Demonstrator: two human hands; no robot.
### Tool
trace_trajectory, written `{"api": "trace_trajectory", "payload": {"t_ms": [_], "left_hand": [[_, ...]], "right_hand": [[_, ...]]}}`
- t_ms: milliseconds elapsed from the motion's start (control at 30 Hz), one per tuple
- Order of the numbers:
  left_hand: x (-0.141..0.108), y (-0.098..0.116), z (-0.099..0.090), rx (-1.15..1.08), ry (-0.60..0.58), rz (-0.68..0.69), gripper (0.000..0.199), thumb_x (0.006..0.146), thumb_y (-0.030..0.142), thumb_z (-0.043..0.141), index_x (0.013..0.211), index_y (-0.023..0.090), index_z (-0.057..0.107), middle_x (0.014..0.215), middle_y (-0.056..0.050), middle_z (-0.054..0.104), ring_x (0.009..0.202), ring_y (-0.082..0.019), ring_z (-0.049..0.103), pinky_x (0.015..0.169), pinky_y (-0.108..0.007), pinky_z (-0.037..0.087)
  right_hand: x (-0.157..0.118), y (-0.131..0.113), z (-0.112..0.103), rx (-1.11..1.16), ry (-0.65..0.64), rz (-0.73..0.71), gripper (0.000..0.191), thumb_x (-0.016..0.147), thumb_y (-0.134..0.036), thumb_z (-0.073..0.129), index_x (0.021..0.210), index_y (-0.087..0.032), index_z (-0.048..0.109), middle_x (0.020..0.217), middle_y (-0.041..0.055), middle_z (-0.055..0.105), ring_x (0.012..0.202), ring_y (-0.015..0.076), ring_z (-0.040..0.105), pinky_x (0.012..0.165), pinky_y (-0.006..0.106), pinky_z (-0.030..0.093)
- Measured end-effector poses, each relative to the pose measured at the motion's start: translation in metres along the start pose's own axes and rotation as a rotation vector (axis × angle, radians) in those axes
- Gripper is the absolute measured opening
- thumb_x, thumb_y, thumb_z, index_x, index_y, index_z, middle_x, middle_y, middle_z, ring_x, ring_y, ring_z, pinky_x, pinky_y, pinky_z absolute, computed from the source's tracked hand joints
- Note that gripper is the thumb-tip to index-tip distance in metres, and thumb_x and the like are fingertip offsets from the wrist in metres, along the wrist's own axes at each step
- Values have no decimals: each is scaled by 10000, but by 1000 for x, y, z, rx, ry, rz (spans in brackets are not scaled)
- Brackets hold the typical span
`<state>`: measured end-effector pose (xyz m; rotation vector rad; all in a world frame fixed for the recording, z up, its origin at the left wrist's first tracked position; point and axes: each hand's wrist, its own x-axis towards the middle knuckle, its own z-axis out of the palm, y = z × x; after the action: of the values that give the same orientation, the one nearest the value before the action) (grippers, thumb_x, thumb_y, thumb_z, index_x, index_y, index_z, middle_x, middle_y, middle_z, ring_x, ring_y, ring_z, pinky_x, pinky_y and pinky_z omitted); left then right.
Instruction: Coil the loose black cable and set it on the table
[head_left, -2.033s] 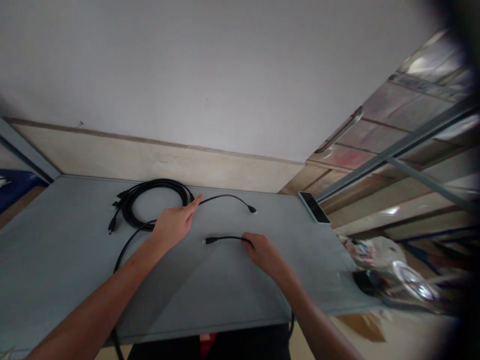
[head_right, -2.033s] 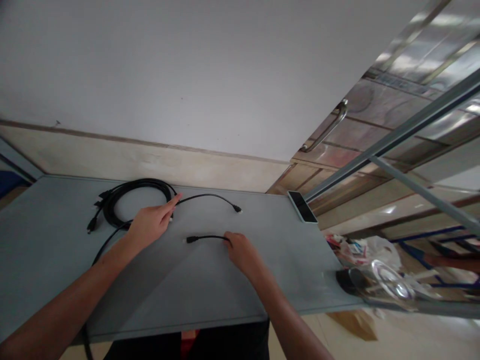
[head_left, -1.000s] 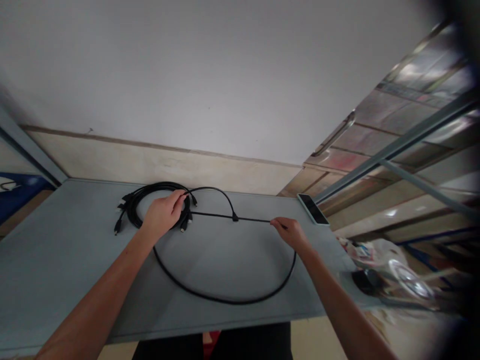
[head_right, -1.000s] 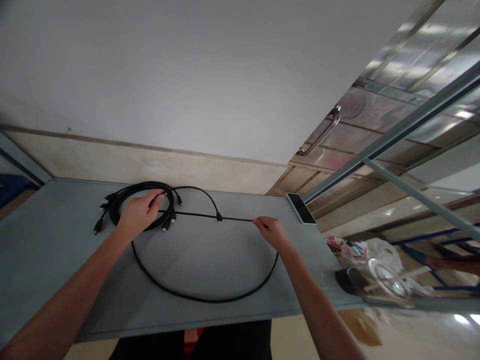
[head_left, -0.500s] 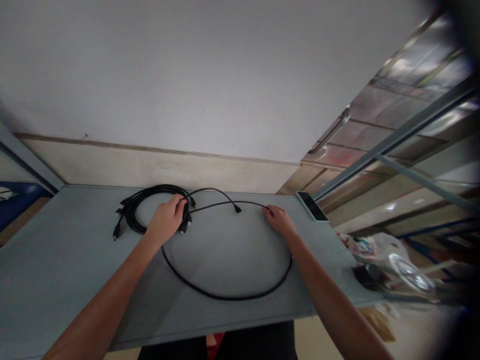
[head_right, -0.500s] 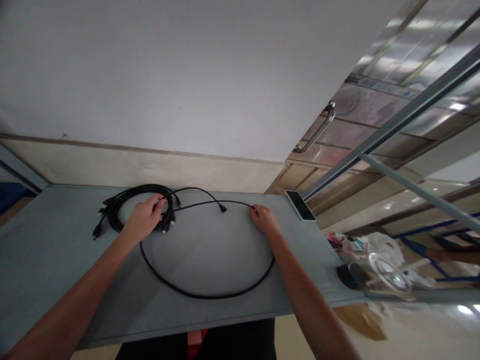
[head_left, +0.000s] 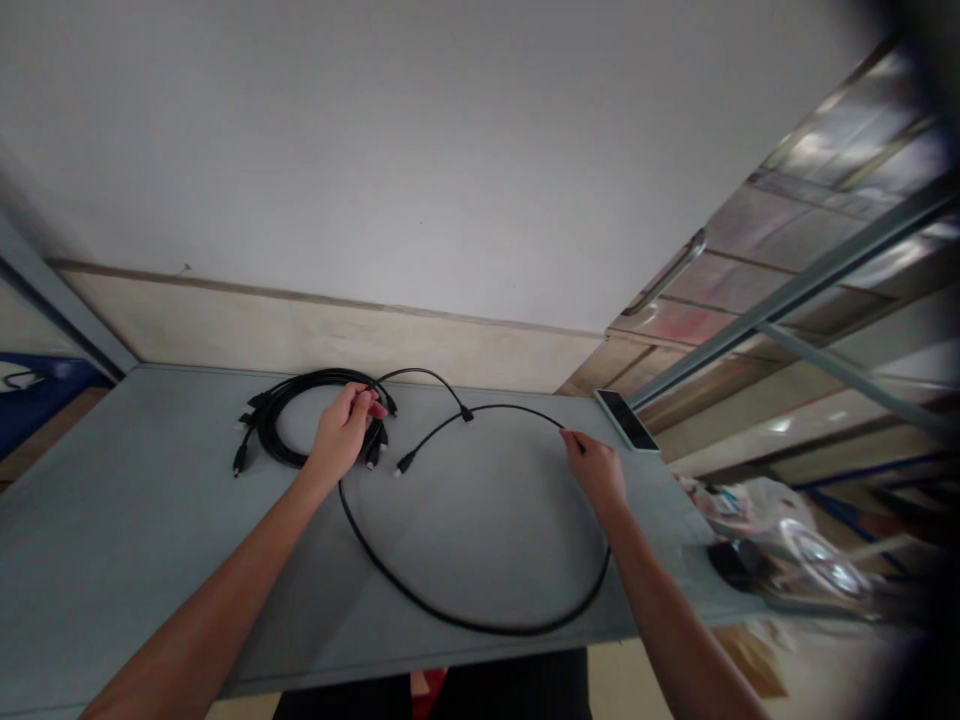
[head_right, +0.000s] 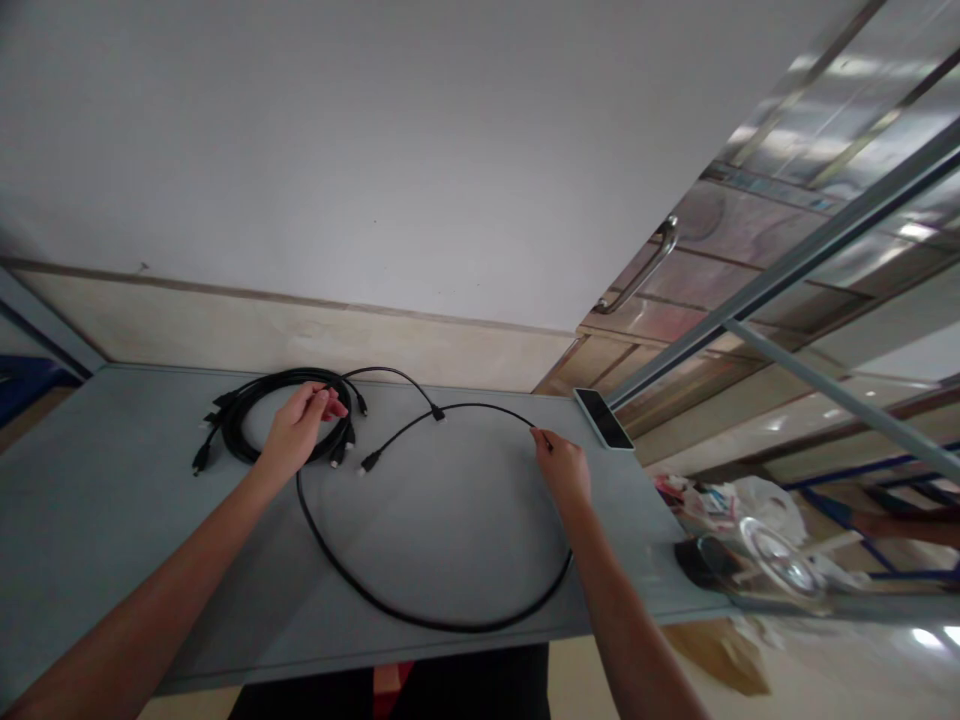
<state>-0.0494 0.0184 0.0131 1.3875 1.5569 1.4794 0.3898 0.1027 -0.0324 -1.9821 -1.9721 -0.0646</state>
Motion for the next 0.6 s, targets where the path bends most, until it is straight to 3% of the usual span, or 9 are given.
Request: {"api": "trace_trajectory", "payload": {"t_ms": [200,300,500,600], "left_hand": [[0,11,-5,-335,162,66,243,954,430,459,920,207,550,570,56,427,489,-104,434,492,-232,381],[-1,11,-7,-356,132,29,255,936,455,497,899,213,568,531,74,328,434,-92,321,437,-230,313],[-4,10,-4,-419,65,43,273,886,474,602,905,202,614,491,87,322,410,-76,300,422,-210,295],[-5,13,-4,-532,69,78,282,885,468,620,893,186,631,475,96,302,401,-65,278,426,-198,292]], "right_hand": [[-12,17,-5,-161,-105,258,602,948,-550,354,992,-121,774,888,253,724,767,343,694,646,387,458],[-10,14,-1,-159,-90,313,551,960,-472,343,1086,-110,738,924,267,714,819,359,701,666,404,482],[13,-4,3,-124,-176,393,491,959,-409,360,1104,-106,717,1022,269,694,944,366,690,750,439,518],[18,-18,0,-90,-134,380,455,951,-390,400,1092,-93,716,1050,261,686,1004,360,670,840,472,507]]}}
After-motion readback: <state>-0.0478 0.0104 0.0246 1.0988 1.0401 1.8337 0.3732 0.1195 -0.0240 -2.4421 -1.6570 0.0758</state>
